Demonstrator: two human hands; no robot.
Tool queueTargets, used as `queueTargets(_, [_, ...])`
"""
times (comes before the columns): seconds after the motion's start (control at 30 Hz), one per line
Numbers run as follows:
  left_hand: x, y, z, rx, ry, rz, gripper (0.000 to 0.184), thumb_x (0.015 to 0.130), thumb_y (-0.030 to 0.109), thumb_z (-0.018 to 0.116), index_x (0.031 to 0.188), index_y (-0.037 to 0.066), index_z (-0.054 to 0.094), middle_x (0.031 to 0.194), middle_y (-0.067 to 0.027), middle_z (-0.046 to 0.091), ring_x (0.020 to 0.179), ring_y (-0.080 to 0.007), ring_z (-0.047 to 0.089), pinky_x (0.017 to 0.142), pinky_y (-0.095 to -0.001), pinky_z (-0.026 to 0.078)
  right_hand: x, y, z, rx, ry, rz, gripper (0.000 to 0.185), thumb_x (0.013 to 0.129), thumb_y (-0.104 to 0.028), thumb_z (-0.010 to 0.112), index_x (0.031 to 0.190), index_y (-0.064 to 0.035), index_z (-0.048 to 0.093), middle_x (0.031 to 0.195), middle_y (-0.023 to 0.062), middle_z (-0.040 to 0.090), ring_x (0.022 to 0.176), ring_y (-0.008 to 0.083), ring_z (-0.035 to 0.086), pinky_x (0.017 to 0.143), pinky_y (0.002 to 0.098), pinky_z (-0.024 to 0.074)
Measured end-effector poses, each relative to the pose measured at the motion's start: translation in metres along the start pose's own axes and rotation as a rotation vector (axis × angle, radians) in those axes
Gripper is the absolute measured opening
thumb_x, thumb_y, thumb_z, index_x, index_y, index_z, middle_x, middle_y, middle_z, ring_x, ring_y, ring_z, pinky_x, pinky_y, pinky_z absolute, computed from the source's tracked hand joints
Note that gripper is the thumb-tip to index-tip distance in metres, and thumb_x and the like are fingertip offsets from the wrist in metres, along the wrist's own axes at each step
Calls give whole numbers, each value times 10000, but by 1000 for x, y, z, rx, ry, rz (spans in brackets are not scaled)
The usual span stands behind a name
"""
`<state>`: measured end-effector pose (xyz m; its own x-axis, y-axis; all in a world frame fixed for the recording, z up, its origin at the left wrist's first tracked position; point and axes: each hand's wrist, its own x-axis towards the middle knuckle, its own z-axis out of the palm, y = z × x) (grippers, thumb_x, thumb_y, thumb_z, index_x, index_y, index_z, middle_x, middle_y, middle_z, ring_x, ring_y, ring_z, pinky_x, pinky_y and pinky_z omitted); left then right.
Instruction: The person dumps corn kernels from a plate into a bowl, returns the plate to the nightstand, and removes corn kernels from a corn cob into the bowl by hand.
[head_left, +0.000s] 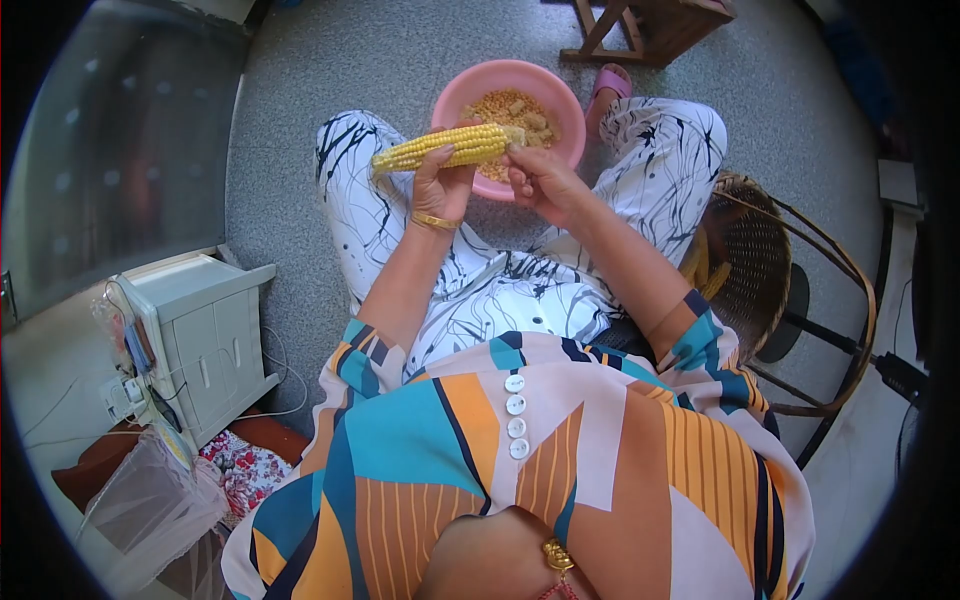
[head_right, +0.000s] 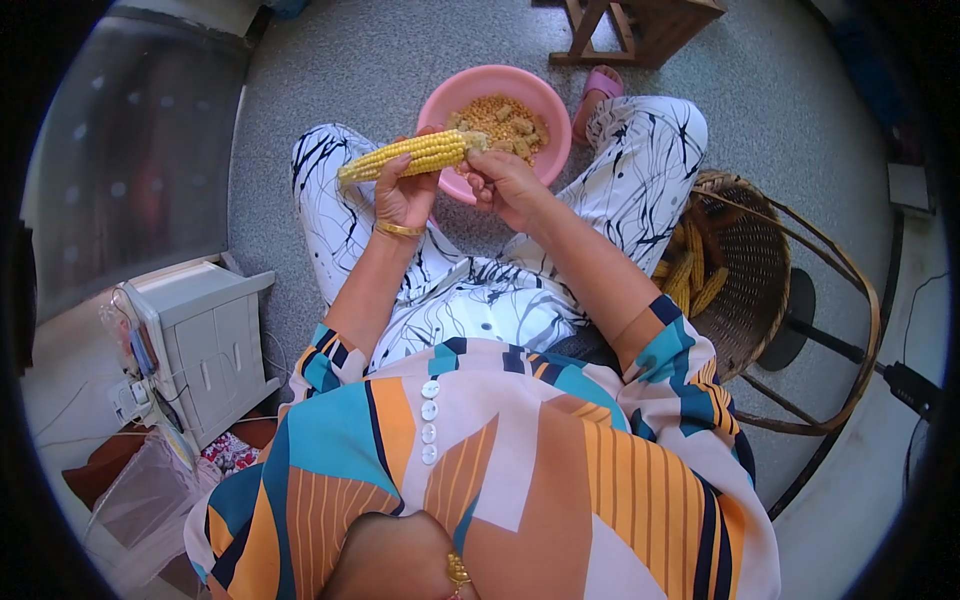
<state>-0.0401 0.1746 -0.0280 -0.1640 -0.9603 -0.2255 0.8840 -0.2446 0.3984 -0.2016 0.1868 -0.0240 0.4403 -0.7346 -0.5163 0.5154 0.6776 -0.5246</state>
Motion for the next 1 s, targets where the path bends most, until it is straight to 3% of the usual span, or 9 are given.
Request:
queueTargets(0.2, [3, 7, -4, -25, 9, -40, 367, 676, 5, 597, 1028, 40, 498, 1065, -164, 538, 1051, -288, 492, 972, -426, 367, -6, -9, 2, -120, 15, -66, 132, 820, -188, 519, 791, -63, 552, 551, -32, 466, 443, 36, 398, 396, 175, 289])
queueTargets(0.3, [3, 7, -7, -19, 37, -33, 386, 693, 39, 623, 1053, 32, 483, 1066, -152, 537, 1046, -287, 496, 971, -424, 369, -7, -19, -10, -142, 41, -296, 125, 806, -168, 529, 799, -47, 562, 568, -19, 478, 453, 34, 410, 395, 179, 305])
queueTargets(0.4, [2, 3, -9, 0, 72, -19, 415, 711, 101, 662, 1076, 35, 478, 1059, -132, 537, 1037, -284, 501, 967, -420, 373, -2, -21, -13, -199, 260, -489, 108, 802, -138, 545, 826, -34, 566, 598, -18, 490, 458, 39, 414, 405, 180, 325])
queueTargets(0.57, [2, 2, -10, 26, 58, -69, 478, 725, 196, 683, 1120, 53, 455, 1021, -97, 537, 1011, -269, 513, 942, -428, 398, 3, -18, -13, -284, 405, -548, 119, 797, -98, 559, 888, -24, 576, 666, -22, 522, 533, 38, 445, 465, 173, 357])
queueTargets(0.67, [0, 3, -4, 19, 71, -107, 439, 774, 276, 627, 1117, 54, 467, 981, -137, 565, 954, -274, 550, 873, -441, 443, 5, -16, -11, -347, 456, -592, 147, 794, -85, 560, 918, -10, 581, 731, -14, 555, 606, 41, 480, 521, 178, 389])
queueTargets(0.9, [2, 0, -10, 15, 111, -120, 451, 775, 366, 612, 1086, 71, 470, 809, -81, 528, 748, -206, 534, 704, -375, 480, 15, -11, -21, -420, 513, -595, 265, 778, -72, 566, 1030, 9, 580, 926, 34, 601, 754, 72, 549, 662, 201, 443])
queueTargets(1.0, [4, -1, -17, 19, 106, -121, 475, 766, 383, 622, 1090, 74, 464, 801, -79, 523, 738, -206, 530, 690, -365, 482, 21, -6, -25, -425, 523, -681, 300, 772, -75, 572, 1060, 9, 569, 929, 41, 605, 785, 85, 562, 688, 221, 453])
